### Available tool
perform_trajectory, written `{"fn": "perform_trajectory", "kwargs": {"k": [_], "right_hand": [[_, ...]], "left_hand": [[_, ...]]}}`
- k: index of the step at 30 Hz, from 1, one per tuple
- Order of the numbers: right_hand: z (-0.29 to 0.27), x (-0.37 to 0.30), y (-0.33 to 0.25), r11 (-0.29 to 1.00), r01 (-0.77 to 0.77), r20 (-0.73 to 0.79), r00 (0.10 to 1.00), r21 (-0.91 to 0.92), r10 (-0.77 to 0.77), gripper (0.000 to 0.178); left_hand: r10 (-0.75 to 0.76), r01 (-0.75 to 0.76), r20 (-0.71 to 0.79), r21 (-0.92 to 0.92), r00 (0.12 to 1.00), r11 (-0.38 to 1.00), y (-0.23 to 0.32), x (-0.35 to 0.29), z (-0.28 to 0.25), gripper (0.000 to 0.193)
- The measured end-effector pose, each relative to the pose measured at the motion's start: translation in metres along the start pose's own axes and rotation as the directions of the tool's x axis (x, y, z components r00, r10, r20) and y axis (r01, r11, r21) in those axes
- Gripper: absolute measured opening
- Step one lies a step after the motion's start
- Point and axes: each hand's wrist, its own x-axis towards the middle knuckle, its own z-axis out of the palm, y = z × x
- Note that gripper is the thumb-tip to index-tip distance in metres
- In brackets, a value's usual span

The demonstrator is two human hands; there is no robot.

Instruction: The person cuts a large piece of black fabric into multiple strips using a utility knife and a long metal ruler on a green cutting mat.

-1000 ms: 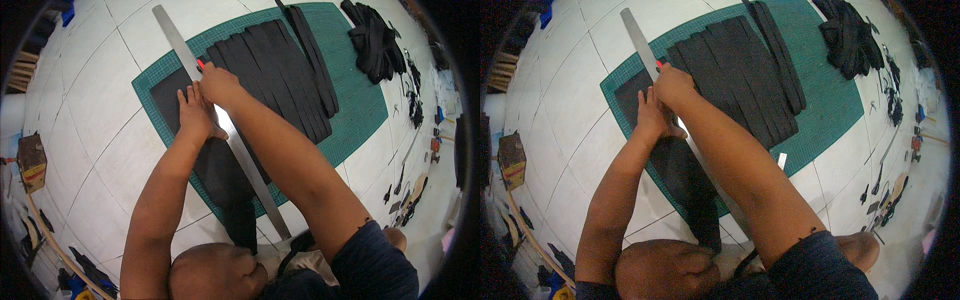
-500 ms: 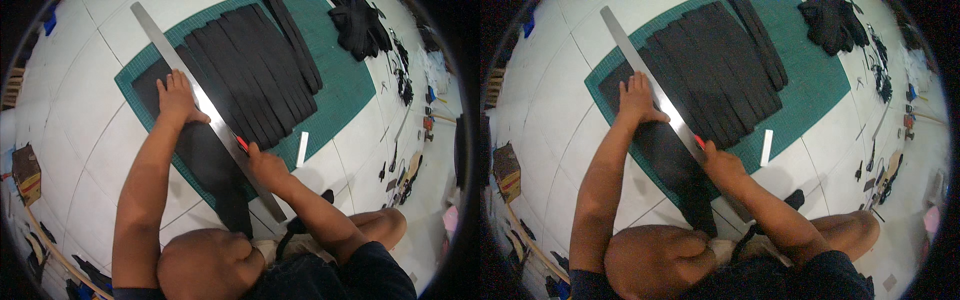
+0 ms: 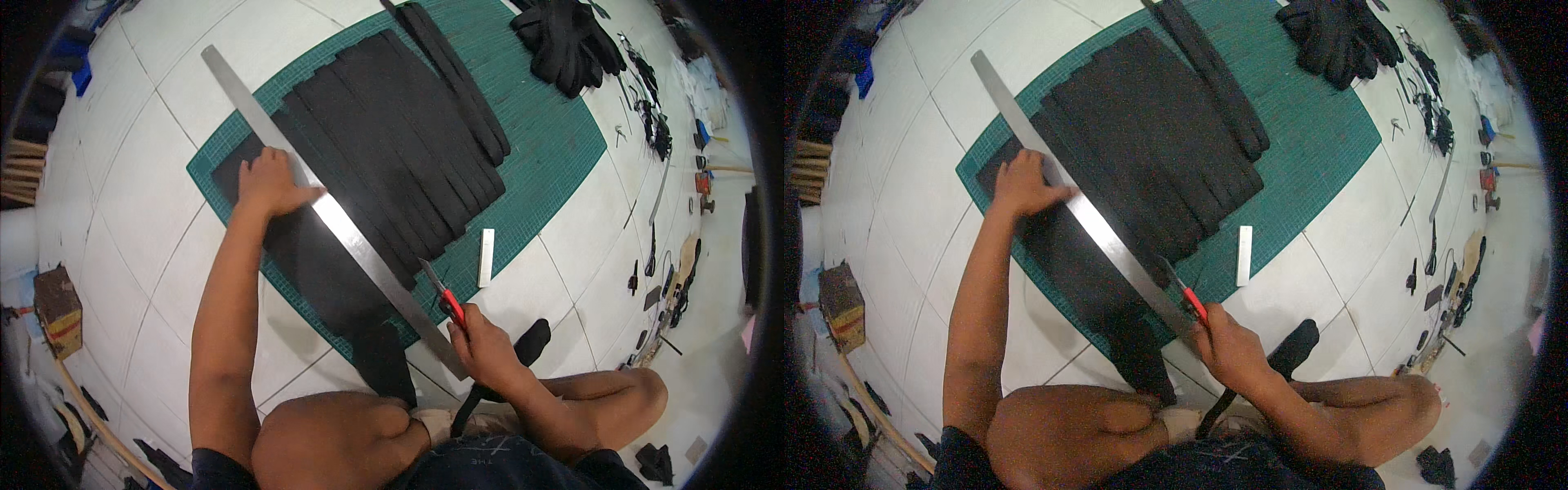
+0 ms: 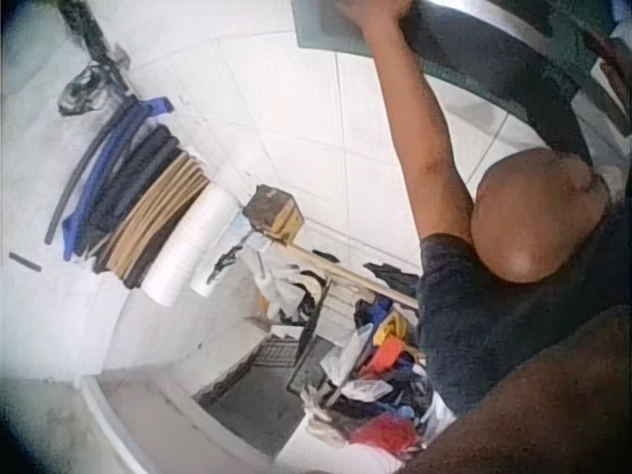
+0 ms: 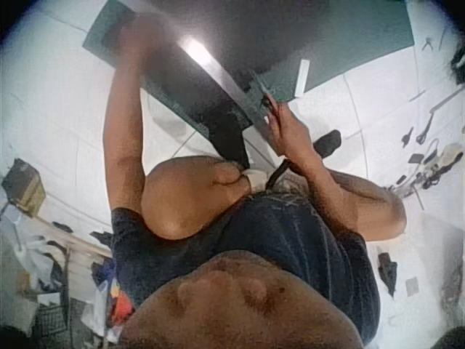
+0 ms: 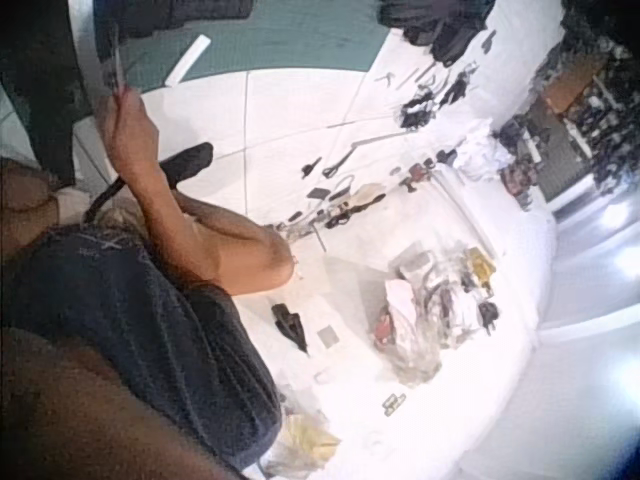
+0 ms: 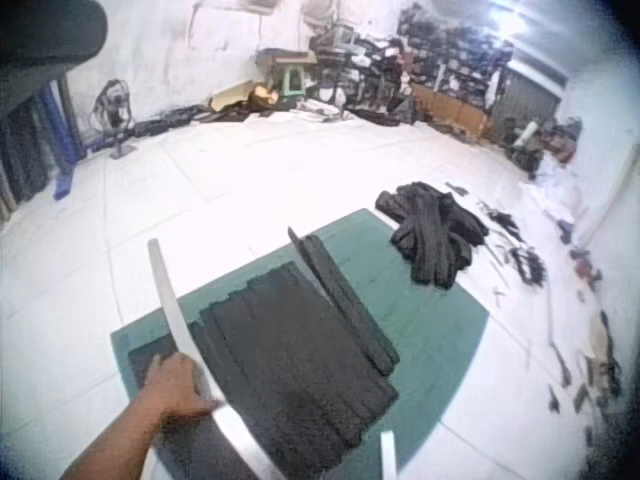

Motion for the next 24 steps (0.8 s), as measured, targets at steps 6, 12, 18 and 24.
{"fn": "perform_trajectory", "kwargs": {"k": [6,12,18,24], "right_hand": [[0.015,-0.004,0.046,0.991,-0.109,0.028,0.994,0.079,0.107,0.025],[0.029,-0.004,0.063,0.983,-0.126,0.006,0.992,0.136,0.126,0.026],[0.030,0.007,0.054,0.990,-0.049,-0.021,0.998,0.130,0.052,0.027],[0.015,0.095,-0.015,0.990,0.140,-0.092,0.986,-0.005,-0.140,0.027]], "left_hand": [[-0.098,0.071,-0.370,-0.087,0.924,0.994,-0.013,0.082,-0.010,0.045],[-0.095,0.092,-0.309,-0.027,0.946,0.995,-0.023,0.110,-0.011,0.038],[-0.068,-0.015,-0.352,-0.228,0.933,0.974,-0.043,0.107,-0.003,0.049],[-0.040,0.009,-0.199,-0.156,0.979,0.988,-0.038,0.048,0.020,0.083]]}}
